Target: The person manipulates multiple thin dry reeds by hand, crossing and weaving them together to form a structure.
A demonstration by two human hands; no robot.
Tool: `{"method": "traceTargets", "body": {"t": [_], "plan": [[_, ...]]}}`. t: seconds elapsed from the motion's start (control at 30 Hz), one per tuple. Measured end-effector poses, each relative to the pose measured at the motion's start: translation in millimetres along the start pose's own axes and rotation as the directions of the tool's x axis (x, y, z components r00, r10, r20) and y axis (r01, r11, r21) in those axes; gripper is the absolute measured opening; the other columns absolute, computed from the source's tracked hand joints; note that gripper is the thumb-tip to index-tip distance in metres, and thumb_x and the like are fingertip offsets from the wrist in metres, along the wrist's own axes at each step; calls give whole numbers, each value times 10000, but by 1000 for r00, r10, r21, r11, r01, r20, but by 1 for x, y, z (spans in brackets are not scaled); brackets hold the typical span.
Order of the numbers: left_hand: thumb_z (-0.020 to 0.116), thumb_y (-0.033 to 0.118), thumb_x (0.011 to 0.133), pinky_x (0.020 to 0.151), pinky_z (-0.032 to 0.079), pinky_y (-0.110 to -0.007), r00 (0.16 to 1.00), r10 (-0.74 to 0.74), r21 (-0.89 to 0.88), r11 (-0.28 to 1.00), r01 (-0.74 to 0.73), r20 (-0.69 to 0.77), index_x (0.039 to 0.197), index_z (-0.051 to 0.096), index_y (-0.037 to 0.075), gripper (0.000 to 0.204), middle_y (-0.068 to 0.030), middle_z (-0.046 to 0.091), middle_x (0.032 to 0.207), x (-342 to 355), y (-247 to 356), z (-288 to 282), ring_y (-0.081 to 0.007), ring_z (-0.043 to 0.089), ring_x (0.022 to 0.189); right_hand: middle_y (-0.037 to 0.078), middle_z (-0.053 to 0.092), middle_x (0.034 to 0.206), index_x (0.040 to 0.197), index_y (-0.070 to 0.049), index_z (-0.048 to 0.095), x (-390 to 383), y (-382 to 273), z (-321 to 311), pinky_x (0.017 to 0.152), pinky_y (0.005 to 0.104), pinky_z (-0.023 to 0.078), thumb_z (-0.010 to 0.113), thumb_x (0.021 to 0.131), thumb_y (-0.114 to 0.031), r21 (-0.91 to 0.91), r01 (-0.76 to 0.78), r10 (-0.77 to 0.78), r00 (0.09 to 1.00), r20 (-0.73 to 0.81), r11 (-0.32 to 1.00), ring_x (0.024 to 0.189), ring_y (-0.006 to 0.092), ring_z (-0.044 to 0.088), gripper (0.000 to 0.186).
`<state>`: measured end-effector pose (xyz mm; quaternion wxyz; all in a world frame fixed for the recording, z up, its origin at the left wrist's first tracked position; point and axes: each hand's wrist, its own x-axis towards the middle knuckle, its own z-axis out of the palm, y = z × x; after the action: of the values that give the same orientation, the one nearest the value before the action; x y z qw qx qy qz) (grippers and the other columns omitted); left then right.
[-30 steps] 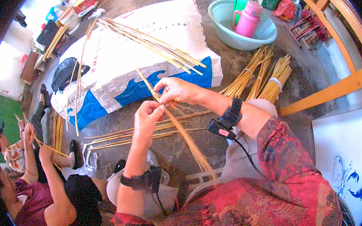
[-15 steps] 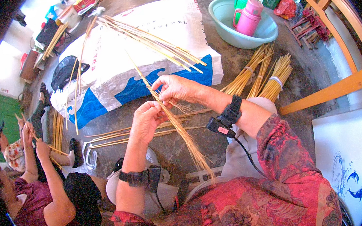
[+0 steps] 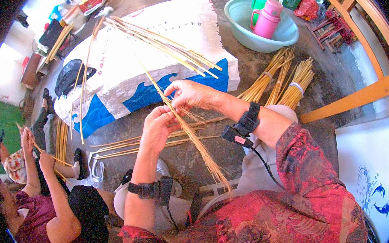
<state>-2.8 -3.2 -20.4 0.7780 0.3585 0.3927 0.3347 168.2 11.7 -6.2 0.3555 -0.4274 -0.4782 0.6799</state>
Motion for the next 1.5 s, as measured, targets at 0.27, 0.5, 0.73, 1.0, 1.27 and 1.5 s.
{"method": "traceTargets", "body": {"t": [0.27, 0.5, 0.73, 1.0, 1.27, 1.5], "plan": [[525, 67, 770, 671, 495, -331, 999, 5, -25, 1000, -3, 52, 839, 530, 36, 76, -80, 598, 817, 1, 3, -1, -165, 578, 711, 85, 556, 739, 1073, 42, 434, 1, -2, 4, 521, 251, 475, 599, 673, -42, 30, -27, 26, 999, 20, 999, 601, 142, 566, 441], [514, 63, 770, 643, 503, -333, 996, 21, -103, 995, -12, 86, 801, 525, 34, 44, -78, 592, 752, 1, 5, -7, -149, 573, 645, 103, 569, 926, 1104, 17, 411, -2, -11, 2, 700, 305, 508, 593, 734, -73, 43, -96, 93, 994, 59, 994, 807, 164, 587, 421], [488, 51, 785, 599, 507, -323, 995, 21, -167, 986, -3, 101, 850, 525, 22, 80, -72, 583, 754, 4, 4, -6, -145, 561, 627, 100, 569, 928, 1107, 16, 410, 0, -4, -3, 697, 293, 506, 595, 734, -77, 48, -74, 72, 996, 45, 996, 795, 151, 585, 426], [524, 112, 813, 623, 506, -314, 992, 9, -110, 994, 6, 130, 872, 531, 32, 99, -77, 597, 812, 2, 5, -7, -141, 578, 692, 83, 563, 840, 1091, 24, 426, 2, -3, 2, 603, 259, 491, 616, 706, -89, 6, -49, 49, 999, 18, 999, 681, 132, 569, 443], [538, 133, 820, 641, 504, -307, 996, -16, 42, 999, 12, 91, 878, 537, 42, 108, -57, 597, 801, 2, 9, -3, -134, 581, 703, 78, 551, 731, 1092, 46, 430, 1, -1, -2, 512, 256, 482, 609, 687, -68, 9, -29, 29, 999, -25, 1000, 598, 143, 571, 457], [539, 125, 822, 657, 498, -296, 996, -3, 69, 998, -3, 90, 886, 534, 28, 116, -66, 605, 830, 7, 3, -11, -133, 581, 726, 61, 528, 683, 1093, 54, 425, 1, 0, 0, 495, 247, 461, 604, 705, -57, 106, -18, 21, 999, -26, 994, 550, 118, 524, 442]]}}
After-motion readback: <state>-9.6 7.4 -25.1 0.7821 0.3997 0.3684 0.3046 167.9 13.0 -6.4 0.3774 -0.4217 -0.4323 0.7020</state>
